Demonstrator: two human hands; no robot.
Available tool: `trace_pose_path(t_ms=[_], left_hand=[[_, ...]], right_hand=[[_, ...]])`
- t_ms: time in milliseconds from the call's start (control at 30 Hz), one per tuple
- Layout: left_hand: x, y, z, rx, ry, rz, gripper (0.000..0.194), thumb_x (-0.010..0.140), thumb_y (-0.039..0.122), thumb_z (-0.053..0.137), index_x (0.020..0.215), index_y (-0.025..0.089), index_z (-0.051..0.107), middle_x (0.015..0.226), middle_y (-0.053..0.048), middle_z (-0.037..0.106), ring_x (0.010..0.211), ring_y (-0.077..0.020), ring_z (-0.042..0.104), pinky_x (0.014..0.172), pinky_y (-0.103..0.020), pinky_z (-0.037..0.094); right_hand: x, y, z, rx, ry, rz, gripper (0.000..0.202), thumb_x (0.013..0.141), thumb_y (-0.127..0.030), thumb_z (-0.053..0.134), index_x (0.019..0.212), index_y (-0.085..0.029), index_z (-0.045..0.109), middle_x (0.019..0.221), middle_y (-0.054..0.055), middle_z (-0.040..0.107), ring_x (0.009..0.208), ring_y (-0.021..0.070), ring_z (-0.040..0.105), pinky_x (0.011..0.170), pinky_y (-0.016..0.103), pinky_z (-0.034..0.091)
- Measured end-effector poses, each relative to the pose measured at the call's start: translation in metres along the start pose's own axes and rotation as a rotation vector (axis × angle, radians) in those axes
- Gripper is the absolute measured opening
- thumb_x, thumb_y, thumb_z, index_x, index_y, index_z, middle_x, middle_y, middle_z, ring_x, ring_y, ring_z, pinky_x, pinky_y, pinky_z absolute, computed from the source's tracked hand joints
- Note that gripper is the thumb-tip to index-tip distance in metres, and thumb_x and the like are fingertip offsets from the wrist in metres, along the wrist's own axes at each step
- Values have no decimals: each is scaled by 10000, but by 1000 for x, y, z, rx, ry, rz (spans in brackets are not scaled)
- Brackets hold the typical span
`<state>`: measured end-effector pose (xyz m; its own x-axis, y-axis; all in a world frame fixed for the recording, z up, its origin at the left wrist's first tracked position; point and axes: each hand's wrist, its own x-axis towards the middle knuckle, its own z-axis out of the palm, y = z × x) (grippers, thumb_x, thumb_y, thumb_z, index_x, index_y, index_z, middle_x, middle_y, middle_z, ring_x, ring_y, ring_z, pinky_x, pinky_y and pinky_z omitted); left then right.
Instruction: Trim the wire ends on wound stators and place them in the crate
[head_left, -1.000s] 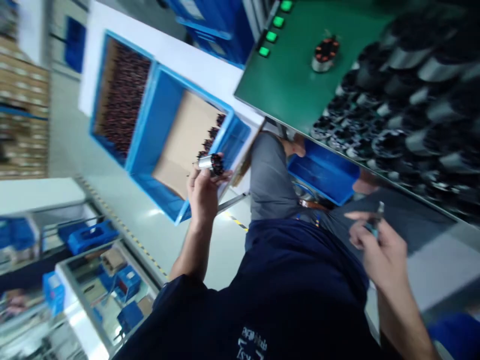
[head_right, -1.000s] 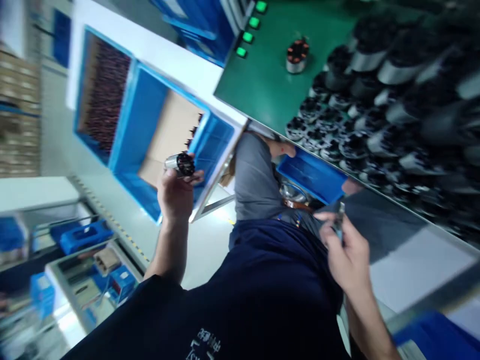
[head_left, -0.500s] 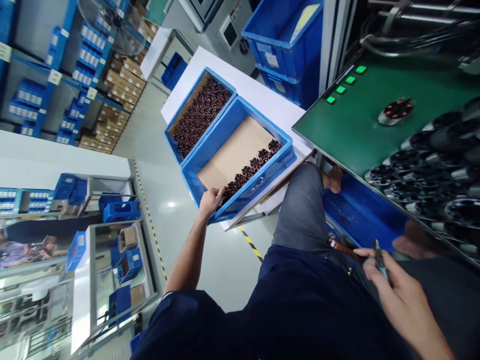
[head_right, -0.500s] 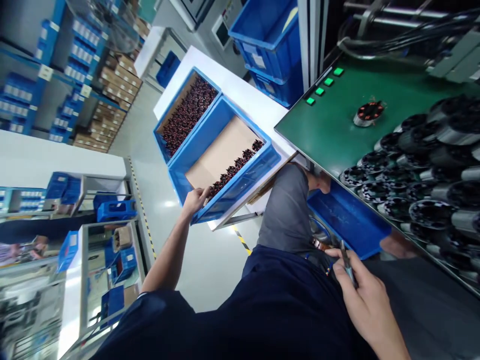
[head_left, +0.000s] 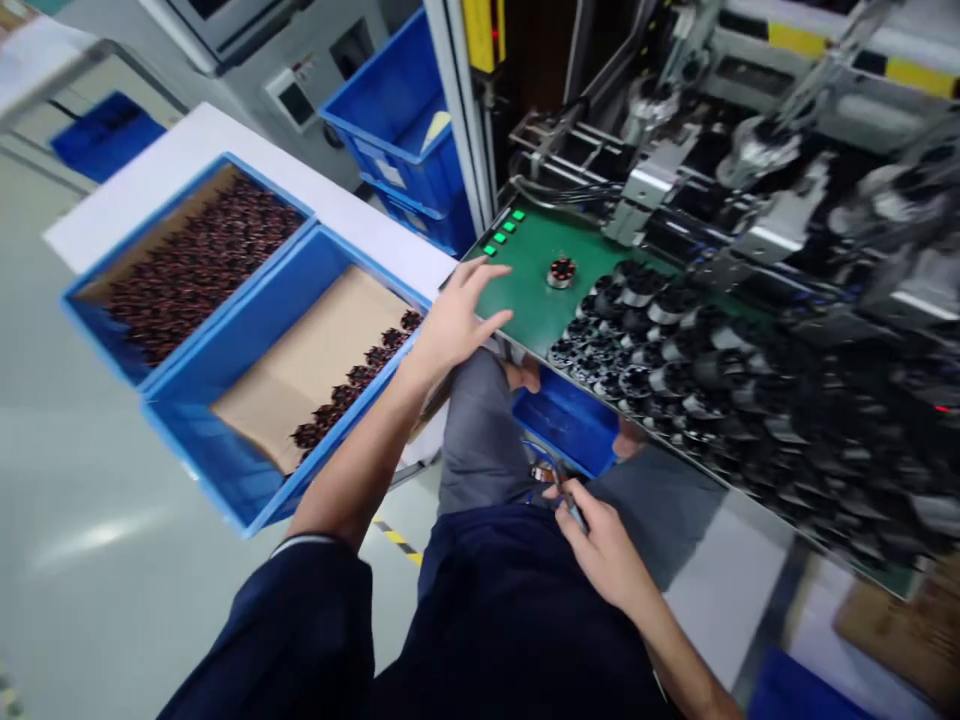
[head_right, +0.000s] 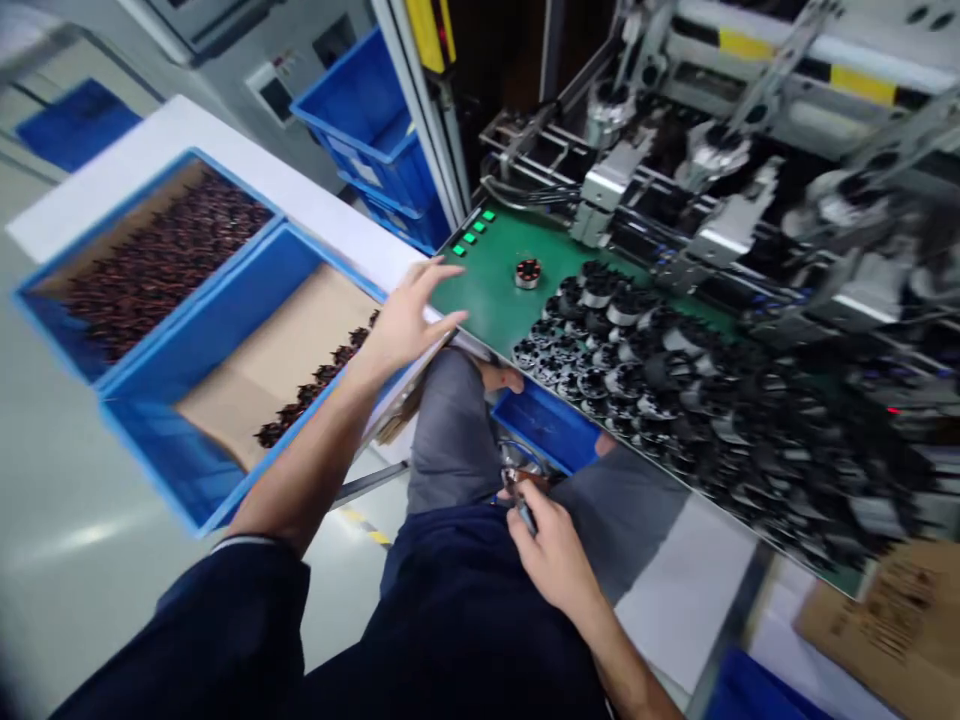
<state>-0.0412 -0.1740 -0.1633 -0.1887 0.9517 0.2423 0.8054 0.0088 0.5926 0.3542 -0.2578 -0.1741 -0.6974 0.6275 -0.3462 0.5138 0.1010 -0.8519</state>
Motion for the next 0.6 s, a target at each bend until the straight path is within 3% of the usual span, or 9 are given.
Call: trace_pose_path(t_ms=[67,133,233,300,367,433,500,600], left_hand=[[53,5,49,32,-114,-33,754,1006,362,899,1699,223,638,1858,-259,496,1721,-408,549,1373,-576,510],[90,4,85,98,-208,-74,703,1022,302,864,1685,202,650,1845,-274,490,1661,-431,602,1349,-594,525],[116,-10,109,144,-218,-47,401,1066,304,792,1457,217,787,1747,-210,614,1575,-410,652,1351,-587,517],[118,-18,113,81,-150,-29,183,1067,334,796,1206,216,815,1675,-184,679,1521,-376,679,1326,-553,539],[106,-17,112,-29,-25,-24,232,1068,443,818,1016,227,748,1489,-165,772,1364,-332,742,1241,-524,595],[76,1,108,-155,114,17,411,1070,621,804,944,251,677,1184,-103,807,1116,-286,769,1099,-504,646],[33,37,98,-307,181,107,486,1038,706,826,941,261,657,1043,-52,774,980,-253,763,962,-463,667],[-38,103,74,-471,163,215,399,991,602,933,983,273,709,1098,-38,826,1105,-271,831,966,-460,686]], right_hand=[[-14,-3,2,-12,-5,-16,404,1190,-418,524,1323,-169,813,1298,156,847,1174,267,846,1117,377,646],[-29,3,6,2,14,10,404,1192,-402,519,1345,-175,816,1340,146,839,1206,249,834,1136,348,623],[-51,21,13,56,84,89,466,1214,-478,510,1372,-169,821,1396,145,825,1278,235,816,1175,313,585],[-60,31,17,94,166,119,504,1212,-537,532,1329,-158,842,1308,136,842,1161,217,832,1092,291,610],[-63,35,20,167,290,108,463,1189,-520,594,1238,-149,866,1053,91,839,882,171,803,869,253,625],[-61,31,20,274,440,61,366,1160,-426,652,1153,-137,875,795,30,749,662,132,700,684,228,564],[-54,20,15,368,567,37,290,1138,-349,686,1127,-135,880,689,-4,682,603,117,654,643,220,532],[-36,-2,1,440,667,19,228,1113,-357,778,1202,-183,895,711,-18,690,602,99,625,635,216,515]])
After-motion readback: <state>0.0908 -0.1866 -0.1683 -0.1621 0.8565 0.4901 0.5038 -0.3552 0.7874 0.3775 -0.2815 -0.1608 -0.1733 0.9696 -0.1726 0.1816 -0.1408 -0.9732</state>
